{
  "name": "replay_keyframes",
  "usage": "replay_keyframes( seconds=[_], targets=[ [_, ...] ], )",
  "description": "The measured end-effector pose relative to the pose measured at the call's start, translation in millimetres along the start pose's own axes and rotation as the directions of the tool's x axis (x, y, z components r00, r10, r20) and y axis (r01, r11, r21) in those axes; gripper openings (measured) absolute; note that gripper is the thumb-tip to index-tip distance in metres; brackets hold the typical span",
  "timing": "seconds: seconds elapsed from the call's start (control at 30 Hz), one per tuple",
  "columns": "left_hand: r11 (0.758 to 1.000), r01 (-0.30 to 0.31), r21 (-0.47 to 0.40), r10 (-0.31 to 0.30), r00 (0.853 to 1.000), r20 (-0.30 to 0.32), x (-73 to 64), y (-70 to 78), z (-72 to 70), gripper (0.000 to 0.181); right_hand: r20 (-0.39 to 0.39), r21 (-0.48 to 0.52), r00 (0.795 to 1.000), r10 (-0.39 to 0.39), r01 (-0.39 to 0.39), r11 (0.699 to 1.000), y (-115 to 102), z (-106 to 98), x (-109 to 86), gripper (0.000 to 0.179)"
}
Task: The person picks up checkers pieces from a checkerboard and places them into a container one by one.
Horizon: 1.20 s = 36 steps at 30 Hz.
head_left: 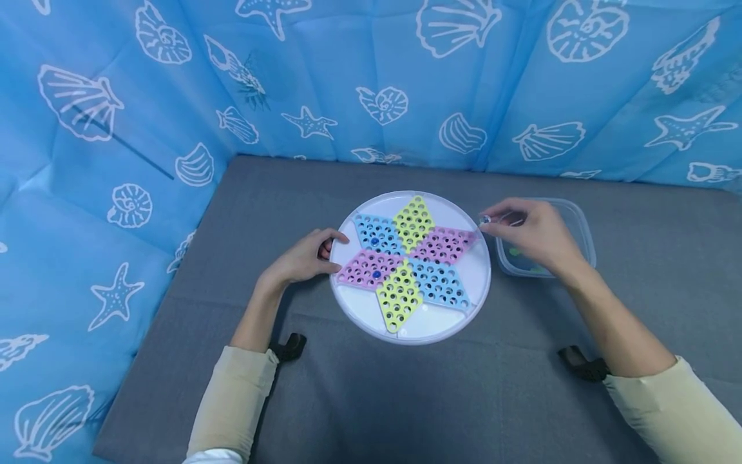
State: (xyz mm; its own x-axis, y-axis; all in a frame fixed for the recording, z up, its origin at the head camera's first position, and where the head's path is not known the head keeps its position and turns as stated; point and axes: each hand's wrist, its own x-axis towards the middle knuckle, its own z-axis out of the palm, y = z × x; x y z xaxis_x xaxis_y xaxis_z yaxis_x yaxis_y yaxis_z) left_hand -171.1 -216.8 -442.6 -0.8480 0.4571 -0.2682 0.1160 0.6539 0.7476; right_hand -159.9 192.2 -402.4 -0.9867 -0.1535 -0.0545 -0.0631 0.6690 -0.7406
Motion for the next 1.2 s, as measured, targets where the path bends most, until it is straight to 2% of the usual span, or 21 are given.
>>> replay_keyframes(
  seconds=[0.27,0.57,0.8,1.2],
  targets=[
    [1.000,0.015,-0.010,-0.015,1.000,-0.007,-0.3,-2.5,2.2,0.046,-0.028,0.024,1.000,-0.013,0.014,1.000,12.0,-3.2,-2.1,0.031],
    [1.000,0.003,-0.005,-0.003,1.000,-0.003,1.8,-1.5,1.6,0.046,-0.058,0.020,0.997,0.059,-0.058,0.998,26.4,-10.6,-5.9,0.043],
    [1.000,0.007,-0.007,-0.007,1.000,-0.004,1.6,-1.2,1.8,0.047,-0.035,-0.007,0.989,0.141,-0.141,0.990,34.2,-13.6,-4.0,0.055],
    [1.000,0.022,-0.020,-0.022,1.000,-0.010,0.0,0.8,2.2,0.048,0.015,-0.055,0.985,0.172,-0.171,0.984,48.0,-14.6,3.2,0.058]
  ],
)
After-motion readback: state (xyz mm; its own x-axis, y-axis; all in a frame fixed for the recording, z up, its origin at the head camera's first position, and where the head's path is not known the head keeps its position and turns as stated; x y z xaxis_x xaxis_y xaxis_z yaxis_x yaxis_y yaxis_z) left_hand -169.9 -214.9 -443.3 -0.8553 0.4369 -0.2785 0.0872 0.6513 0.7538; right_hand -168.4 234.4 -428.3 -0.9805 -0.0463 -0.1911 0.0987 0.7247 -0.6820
